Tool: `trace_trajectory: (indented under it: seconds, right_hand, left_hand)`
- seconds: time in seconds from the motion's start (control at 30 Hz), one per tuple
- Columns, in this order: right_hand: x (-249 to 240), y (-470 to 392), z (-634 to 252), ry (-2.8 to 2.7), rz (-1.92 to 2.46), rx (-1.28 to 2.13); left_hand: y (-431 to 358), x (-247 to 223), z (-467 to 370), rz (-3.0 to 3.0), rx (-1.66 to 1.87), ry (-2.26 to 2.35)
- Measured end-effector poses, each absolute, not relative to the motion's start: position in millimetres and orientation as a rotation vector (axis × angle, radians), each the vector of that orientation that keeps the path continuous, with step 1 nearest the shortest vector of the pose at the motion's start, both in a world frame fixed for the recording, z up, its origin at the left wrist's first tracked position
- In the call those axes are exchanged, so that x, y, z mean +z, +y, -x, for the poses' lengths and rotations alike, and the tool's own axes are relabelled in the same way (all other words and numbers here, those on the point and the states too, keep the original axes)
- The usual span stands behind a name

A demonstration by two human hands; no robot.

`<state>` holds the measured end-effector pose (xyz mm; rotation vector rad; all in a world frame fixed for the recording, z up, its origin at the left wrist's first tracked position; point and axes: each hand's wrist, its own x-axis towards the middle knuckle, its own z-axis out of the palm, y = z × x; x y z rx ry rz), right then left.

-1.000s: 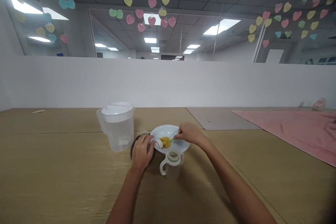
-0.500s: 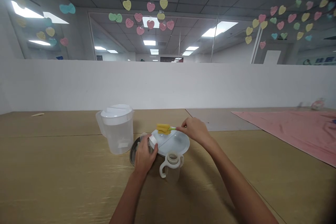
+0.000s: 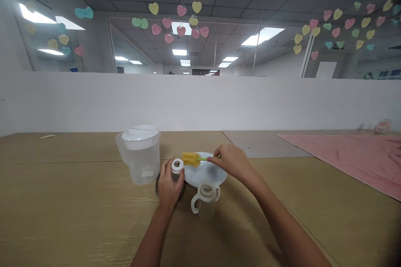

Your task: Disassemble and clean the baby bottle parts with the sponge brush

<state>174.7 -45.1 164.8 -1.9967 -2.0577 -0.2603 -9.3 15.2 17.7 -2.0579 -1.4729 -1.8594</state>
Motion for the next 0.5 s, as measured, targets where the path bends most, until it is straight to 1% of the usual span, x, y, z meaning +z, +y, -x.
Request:
trace_trajectory:
  seconds: [0.07, 0.17, 0.3, 0.5]
  right_hand:
    - [164.6, -44.2, -175.2, -2.019, 2.038, -0.298]
    - [165.4, -44.8, -175.0, -2.071, 1.981, -0.191]
    - [167.8, -48.2, -174.4, -2.072, 1.881, -0.100]
    - [171.4, -50.6, -175.4, -2.113, 1.749, 0.073]
  left_hand:
    - [16.3, 18.2, 10.0, 2.058, -1.847, -1.427]
    - [19.3, 17.9, 11.0, 2.040, -1.873, -1.367]
    - [21.1, 17.0, 12.0, 2.048, -2.006, -1.470]
    - [16.4, 14.0, 9.0, 2.175, -2.030, -1.526]
